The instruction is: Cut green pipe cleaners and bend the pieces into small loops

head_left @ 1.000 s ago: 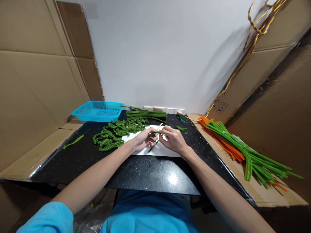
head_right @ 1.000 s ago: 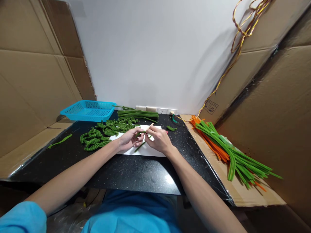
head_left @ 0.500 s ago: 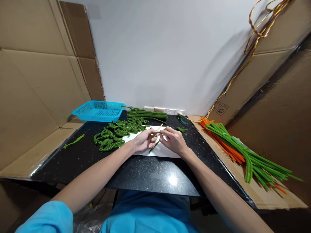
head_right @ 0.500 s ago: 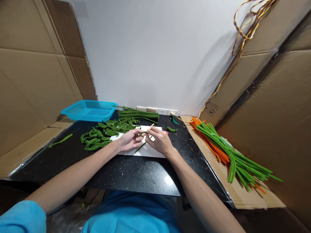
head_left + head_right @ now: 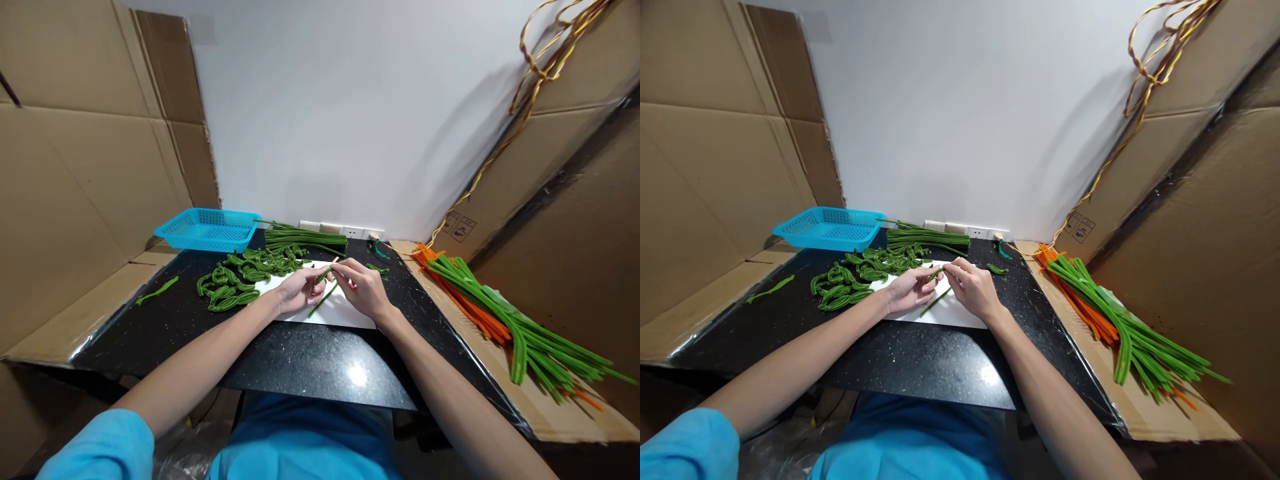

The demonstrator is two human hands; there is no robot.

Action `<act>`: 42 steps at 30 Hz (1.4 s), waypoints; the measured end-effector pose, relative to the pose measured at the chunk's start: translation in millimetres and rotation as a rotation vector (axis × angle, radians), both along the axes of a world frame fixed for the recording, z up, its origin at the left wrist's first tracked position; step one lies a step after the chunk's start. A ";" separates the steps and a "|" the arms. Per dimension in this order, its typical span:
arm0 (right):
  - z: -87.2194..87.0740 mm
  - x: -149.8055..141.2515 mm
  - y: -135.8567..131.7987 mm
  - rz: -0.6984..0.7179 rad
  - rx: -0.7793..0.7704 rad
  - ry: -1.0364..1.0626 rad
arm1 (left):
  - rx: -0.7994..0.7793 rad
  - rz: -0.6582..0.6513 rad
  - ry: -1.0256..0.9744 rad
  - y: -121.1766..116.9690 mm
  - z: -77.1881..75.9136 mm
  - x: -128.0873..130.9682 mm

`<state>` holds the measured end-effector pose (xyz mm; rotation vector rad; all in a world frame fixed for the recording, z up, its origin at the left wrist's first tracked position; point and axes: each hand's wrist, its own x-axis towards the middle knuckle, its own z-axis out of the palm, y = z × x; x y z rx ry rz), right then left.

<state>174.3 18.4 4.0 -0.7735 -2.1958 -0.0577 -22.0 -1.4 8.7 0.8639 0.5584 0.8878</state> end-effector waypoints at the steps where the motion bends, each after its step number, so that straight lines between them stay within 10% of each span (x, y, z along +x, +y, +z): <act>1: -0.2 0.3 0.6 0.002 -0.002 0.007 | -0.001 -0.003 0.001 -0.4 -0.1 0.5; 7: 0.3 1.5 4.0 -0.112 -0.006 0.108 | -0.005 -0.040 -0.012 -0.7 2.1 2.1; 13: 8.7 8.6 9.3 -0.431 -0.015 0.260 | 0.108 0.199 0.119 6.7 2.2 -5.8; 20: 8.3 17.2 21.2 -0.639 -0.299 0.193 | 0.757 0.364 0.837 5.9 -8.2 -2.8; 25: 6.6 18.5 23.7 -0.670 -0.358 0.154 | 0.997 0.189 1.268 -1.8 -5.3 -3.3; 28: 4.4 16.7 26.1 -0.542 -0.399 0.189 | 1.017 0.098 1.339 -1.6 -0.5 -8.2; 33: -5.6 7.7 31.1 0.163 -0.524 0.171 | 1.074 0.048 1.280 0.8 -2.0 -13.1; 42: -11.6 15.3 33.2 -0.026 -0.182 -0.317 | 1.241 0.063 1.373 -1.1 -6.4 -5.4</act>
